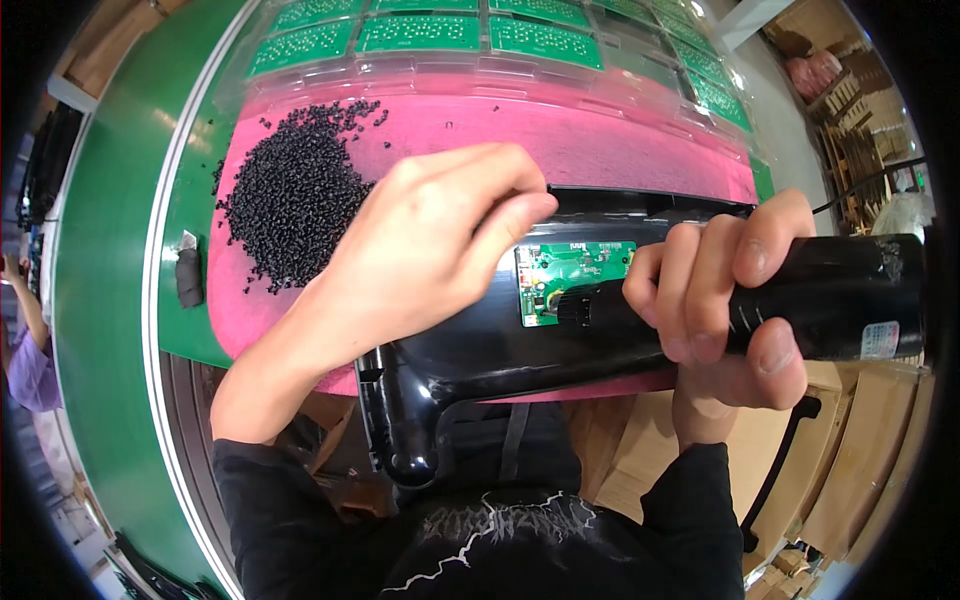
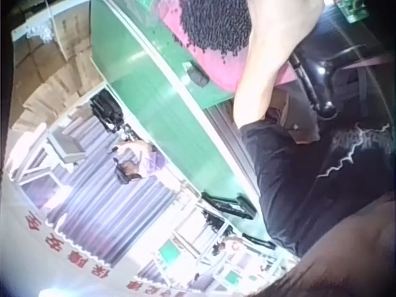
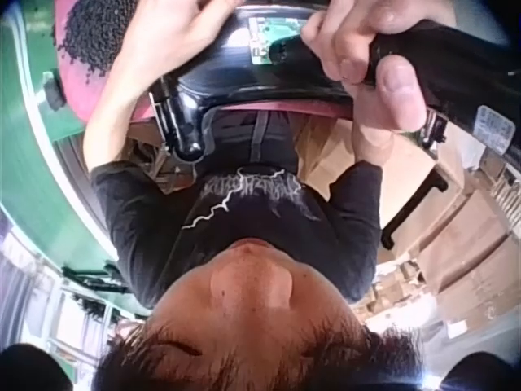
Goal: Assembling electronic circuit boards into plastic housings using an electric screwdriver.
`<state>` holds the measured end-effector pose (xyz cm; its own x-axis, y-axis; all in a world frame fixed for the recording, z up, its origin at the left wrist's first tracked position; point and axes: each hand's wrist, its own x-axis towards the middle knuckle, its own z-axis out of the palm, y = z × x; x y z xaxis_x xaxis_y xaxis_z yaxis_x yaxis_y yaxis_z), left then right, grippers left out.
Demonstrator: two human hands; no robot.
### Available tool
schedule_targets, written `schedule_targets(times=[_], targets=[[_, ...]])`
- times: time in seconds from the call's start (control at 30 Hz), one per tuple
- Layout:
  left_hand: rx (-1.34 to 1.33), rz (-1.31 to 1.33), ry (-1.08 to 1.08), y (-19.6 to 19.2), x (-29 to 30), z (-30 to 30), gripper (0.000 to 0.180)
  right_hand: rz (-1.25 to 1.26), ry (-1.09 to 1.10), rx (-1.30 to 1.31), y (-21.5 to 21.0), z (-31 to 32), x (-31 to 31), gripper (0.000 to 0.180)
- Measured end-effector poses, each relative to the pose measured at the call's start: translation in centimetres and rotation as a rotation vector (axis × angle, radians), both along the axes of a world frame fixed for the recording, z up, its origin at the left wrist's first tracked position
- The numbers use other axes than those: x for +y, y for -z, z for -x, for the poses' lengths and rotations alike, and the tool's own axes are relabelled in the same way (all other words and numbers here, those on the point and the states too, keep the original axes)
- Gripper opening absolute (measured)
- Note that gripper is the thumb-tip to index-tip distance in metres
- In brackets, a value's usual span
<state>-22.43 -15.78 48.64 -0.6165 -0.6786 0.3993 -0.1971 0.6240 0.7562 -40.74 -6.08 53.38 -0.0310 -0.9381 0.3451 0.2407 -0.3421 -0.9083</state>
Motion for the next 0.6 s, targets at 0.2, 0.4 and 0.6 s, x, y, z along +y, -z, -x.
schedule_targets(times=[0.2, 0.4, 0.6], targets=[[-0.121, -0.047, 0.067, 0.6, 0.4, -0.5, 0.015, 0.036, -0.133, -0.018, 0.6, -0.5, -0.5, 0.033], [-0.082, 0.078, 0.124, 1.6, -0.1, -0.2, 0.01, 0.065, -0.236, 0.024, 0.7, -1.3, -0.8, 0.039], [-0.094, 0.012, 0.182, 1.0, 0.2, -0.9, 0.011, -0.075, -0.221, -0.092, 0.4, -2.2, -0.8, 0.039]])
